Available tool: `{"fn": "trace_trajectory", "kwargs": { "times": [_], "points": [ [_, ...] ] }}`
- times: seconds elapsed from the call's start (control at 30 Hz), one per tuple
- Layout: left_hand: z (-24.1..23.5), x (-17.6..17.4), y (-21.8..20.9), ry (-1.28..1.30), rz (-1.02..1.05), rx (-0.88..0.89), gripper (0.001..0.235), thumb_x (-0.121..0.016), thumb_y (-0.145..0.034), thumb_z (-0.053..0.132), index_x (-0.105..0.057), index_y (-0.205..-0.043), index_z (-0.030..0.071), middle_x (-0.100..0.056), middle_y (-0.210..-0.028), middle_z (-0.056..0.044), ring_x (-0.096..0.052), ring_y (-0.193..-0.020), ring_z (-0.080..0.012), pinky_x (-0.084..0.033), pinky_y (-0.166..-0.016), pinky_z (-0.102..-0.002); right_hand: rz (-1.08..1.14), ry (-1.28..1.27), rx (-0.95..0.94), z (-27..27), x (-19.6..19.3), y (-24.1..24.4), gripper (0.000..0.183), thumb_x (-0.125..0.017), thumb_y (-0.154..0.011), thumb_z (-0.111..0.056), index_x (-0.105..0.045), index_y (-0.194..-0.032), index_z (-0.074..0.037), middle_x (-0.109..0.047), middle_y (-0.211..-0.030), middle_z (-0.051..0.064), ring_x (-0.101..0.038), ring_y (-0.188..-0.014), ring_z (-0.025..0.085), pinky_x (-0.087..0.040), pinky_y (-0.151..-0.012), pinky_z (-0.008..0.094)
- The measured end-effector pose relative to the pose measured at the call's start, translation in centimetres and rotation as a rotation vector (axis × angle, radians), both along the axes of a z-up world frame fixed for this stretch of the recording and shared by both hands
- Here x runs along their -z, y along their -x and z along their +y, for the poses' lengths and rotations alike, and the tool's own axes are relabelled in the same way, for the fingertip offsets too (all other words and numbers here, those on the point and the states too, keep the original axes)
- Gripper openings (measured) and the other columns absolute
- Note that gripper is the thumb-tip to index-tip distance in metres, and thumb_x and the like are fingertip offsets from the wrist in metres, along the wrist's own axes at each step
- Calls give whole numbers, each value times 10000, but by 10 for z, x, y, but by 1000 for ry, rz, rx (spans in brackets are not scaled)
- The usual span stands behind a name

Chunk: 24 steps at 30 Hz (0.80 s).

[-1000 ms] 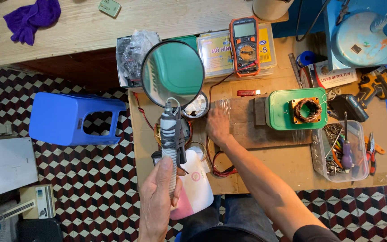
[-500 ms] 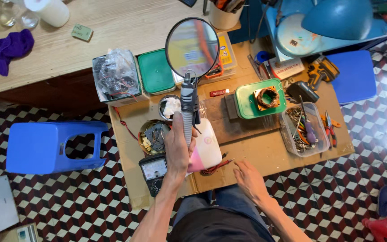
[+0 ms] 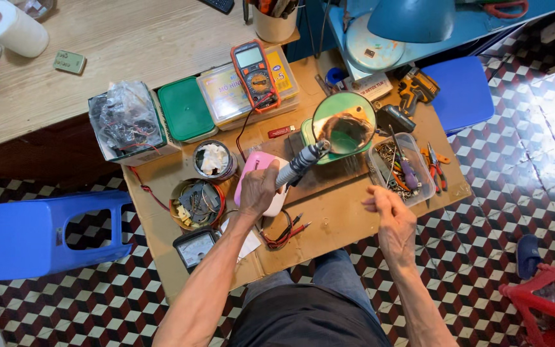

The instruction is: The person cleans a circular electronic component with a handheld air blower and a cloth, then uses a magnifying lamp to closely inspect the component's internal wiring and structure. They rotate the component to view different angles and adjust the magnifier for better visibility.

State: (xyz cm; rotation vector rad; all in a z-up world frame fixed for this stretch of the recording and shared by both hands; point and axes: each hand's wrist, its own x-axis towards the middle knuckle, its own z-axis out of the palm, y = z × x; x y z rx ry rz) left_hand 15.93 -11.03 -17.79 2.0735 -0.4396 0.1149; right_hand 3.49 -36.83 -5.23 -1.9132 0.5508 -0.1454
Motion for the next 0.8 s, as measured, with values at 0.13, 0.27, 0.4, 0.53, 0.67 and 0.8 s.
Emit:
{"fn": "trace_trajectory", "kwargs": {
  "times": [0.13,0.27,0.4,0.53,0.67,0.8],
  "points": [
    [-5,6,-5,-228,-460,59,301,-658,-905,46,-609,-1200,72,-635,-654,-101,-626,-536,-309,-464,-438,-420,-213,-35,-10,-10,-31,-49,519,-392,-1110,-378,-598,-1343,38,-673,-1249,136,-648,-1157,187,-508,-1016,316],
    [-9,1,-9,-260,-506,77,295,-678,-888,28,-612,-1172,70,-609,-609,-104,-603,-485,-303,-447,-397,-410,-352,-4,-114,-25,-58,-95,663,-338,-1102,-507,-504,-1455,28,-608,-1367,158,-592,-1292,234,-471,-1096,354],
    [4,-4,-14,-248,-463,27,279,-628,-918,54,-596,-1194,83,-610,-644,-109,-604,-520,-318,-436,-435,-428,-258,159,-303,-22,-58,-135,701,-340,-1075,-544,-567,-1419,23,-640,-1345,166,-613,-1209,272,-478,-1036,376],
    [7,-13,-19,-236,-264,-15,35,-586,-995,124,-606,-1023,126,-603,-637,-113,-610,-541,-321,-441,-477,-427,-39,-345,-176,-20,-35,-142,618,-363,-1049,-461,-640,-1306,28,-716,-1203,153,-730,-1008,233,-597,-882,376],
    [2,-21,-18,-229,-213,-61,124,-559,-979,133,-657,-940,68,-608,-590,-127,-587,-482,-328,-433,-447,-434,-16,-295,-171,-28,-13,-123,581,-341,-1091,-424,-650,-1300,21,-758,-1135,136,-748,-1004,181,-558,-863,305],
    [-4,-25,-13,-106,30,-297,325,-605,-1012,297,-612,-793,56,-620,-717,-136,-633,-635,-305,-497,-606,-414,-89,-329,-189,-30,-22,-130,579,-354,-1100,-433,-612,-1352,21,-738,-1093,89,-714,-924,145,-564,-828,284]
  ]
}}
